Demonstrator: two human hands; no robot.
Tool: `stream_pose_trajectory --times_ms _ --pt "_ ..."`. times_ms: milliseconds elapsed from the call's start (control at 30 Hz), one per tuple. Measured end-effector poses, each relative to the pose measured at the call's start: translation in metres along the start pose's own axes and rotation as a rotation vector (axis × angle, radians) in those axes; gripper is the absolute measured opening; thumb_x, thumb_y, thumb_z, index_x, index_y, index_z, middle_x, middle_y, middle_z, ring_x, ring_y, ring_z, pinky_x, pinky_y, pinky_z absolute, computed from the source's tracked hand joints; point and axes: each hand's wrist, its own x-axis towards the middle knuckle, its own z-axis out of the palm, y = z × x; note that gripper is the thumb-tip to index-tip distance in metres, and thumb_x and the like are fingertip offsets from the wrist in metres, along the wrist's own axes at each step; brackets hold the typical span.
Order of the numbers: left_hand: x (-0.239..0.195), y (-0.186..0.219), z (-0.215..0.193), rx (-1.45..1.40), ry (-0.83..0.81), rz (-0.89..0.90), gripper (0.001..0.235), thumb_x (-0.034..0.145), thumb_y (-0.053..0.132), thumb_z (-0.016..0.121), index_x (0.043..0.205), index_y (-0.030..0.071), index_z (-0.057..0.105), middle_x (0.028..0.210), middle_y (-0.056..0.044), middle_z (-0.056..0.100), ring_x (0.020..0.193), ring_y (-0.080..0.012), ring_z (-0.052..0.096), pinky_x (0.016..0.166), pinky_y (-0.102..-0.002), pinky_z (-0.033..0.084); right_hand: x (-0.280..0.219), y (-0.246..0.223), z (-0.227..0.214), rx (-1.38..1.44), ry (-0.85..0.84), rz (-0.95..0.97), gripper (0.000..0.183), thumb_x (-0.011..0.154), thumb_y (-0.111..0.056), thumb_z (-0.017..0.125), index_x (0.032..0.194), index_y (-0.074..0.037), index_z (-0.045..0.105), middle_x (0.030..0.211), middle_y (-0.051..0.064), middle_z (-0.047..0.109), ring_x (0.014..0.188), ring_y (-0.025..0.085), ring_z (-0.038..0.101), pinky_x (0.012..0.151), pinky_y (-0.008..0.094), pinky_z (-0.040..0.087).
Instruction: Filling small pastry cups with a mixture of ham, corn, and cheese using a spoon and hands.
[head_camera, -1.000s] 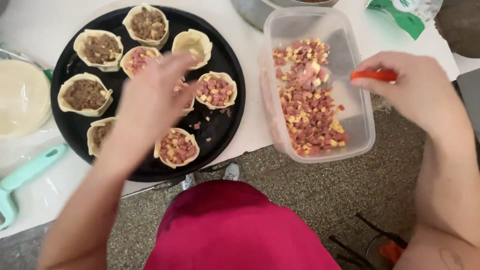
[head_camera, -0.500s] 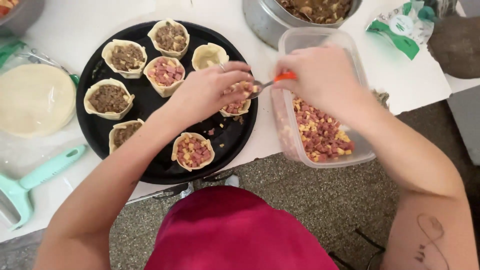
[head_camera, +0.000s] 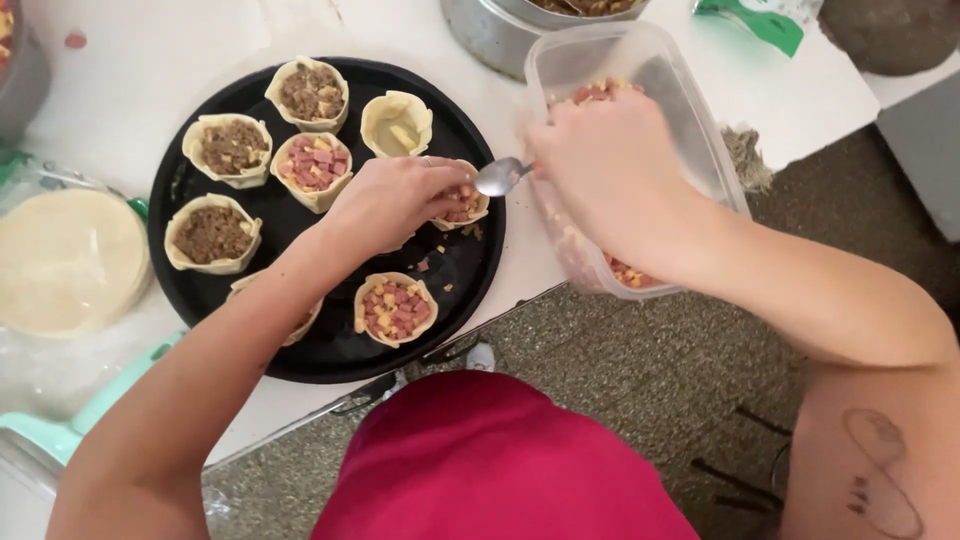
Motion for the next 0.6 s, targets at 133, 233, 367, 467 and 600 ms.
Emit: stream_pose_trajectory --times_ms 133,233,367,467,600 --pt "0.010 -0.005 -0.018 -0.030 -0.183 -0.187 0.032 0.099 0.035 0.068 0.128 0.022 0.072 0.104 0.000 0.079 0.074 -0.0171 0.071 0.061 -0.034 0.057 -0.049 -0.019 -0.016 0.005 -0.111 0.133 0.019 0.096 -0.013 0.068 0.114 -0.013 0.065 0.078 -0.005 0.064 0.055 0.006 0.051 0.044 0.020 0.041" --pt "0.008 -0.008 -0.045 -0.146 -0.220 -0.268 0.037 0.100 0.015 0.060 0.137 0.014 0.065 0.134 -0.006 0.070 0.117 -0.0221 0.067 0.103 -0.047 0.052 -0.068 -0.060 -0.018 0.343 -0.042 0.159 0.039 0.095 -0.006 0.063 0.133 -0.016 0.060 0.095 0.010 0.060 0.069 0.021 0.064 0.041 0.037 0.057" --pt "0.010 -0.085 0.015 0.000 -0.080 -0.138 0.023 0.104 0.028 0.059 0.124 0.032 0.069 0.102 0.010 0.077 0.105 -0.0237 0.071 0.091 -0.046 0.056 -0.052 -0.096 0.039 0.386 0.035 0.259 0.035 0.097 -0.010 0.058 0.130 -0.022 0.060 0.097 0.006 0.057 0.077 0.022 0.066 0.051 0.038 0.058" --pt "0.004 -0.080 0.027 -0.004 -0.161 -0.195 0.029 0.100 0.028 0.059 0.128 0.035 0.068 0.114 0.012 0.076 0.113 -0.0220 0.069 0.095 -0.045 0.055 -0.045 -0.113 0.072 0.439 0.148 0.322 0.030 0.100 -0.015 0.051 0.125 -0.030 0.060 0.100 0.001 0.052 0.088 0.024 0.069 0.066 0.039 0.059" --pt "0.013 -0.066 0.025 0.006 -0.145 -0.223 0.028 0.102 0.030 0.058 0.127 0.032 0.070 0.114 0.003 0.076 0.112 -0.0295 0.069 0.095 -0.050 0.055 -0.036 -0.107 0.081 0.550 0.132 0.378 0.030 0.100 -0.018 0.052 0.121 -0.032 0.068 0.091 0.001 0.051 0.077 0.025 0.068 0.063 0.039 0.056"
